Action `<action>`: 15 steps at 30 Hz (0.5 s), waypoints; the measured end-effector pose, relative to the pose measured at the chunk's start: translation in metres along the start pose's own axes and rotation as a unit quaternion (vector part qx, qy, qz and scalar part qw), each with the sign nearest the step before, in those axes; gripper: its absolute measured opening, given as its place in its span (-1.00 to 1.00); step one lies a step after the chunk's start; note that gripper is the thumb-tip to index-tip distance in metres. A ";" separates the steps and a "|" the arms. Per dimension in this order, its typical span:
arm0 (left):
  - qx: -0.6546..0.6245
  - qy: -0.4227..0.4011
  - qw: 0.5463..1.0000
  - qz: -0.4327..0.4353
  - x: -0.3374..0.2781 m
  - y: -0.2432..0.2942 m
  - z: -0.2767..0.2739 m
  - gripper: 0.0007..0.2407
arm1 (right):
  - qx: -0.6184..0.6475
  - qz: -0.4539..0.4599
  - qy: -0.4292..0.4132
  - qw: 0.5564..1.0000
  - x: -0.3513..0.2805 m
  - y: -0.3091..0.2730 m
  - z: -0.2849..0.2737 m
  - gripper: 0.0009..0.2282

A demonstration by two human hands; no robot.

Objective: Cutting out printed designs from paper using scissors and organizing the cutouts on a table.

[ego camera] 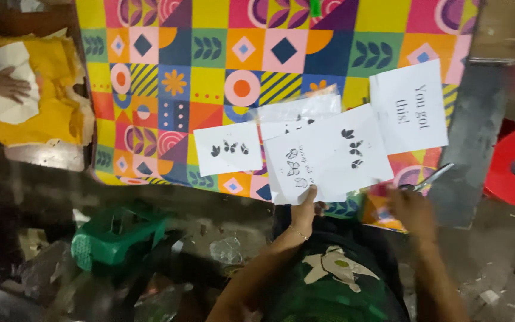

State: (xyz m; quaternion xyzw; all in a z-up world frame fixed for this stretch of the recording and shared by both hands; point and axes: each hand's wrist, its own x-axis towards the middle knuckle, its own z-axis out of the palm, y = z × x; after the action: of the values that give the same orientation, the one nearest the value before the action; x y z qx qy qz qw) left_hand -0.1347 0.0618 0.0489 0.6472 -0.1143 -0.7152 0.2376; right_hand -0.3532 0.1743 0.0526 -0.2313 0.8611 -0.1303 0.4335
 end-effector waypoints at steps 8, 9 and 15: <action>0.074 0.033 0.996 -0.022 0.028 -0.024 -0.026 -0.45 | -0.210 0.095 0.149 0.962 0.039 0.076 0.006 -0.54; 0.082 0.036 0.995 -0.033 0.032 -0.028 -0.029 -0.44 | -0.188 0.077 0.174 0.963 0.041 0.085 0.012 -0.56; 0.070 0.029 0.997 -0.025 0.026 -0.017 -0.025 -0.73 | -0.191 0.097 0.228 0.950 0.031 0.058 0.019 -0.52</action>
State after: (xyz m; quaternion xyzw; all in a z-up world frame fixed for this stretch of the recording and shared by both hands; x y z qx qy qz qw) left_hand -0.1143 0.0679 0.0148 0.6855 -0.1409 -0.6919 0.1774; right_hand -0.3709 0.2073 -0.0045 -0.1895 0.9641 0.0294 0.1836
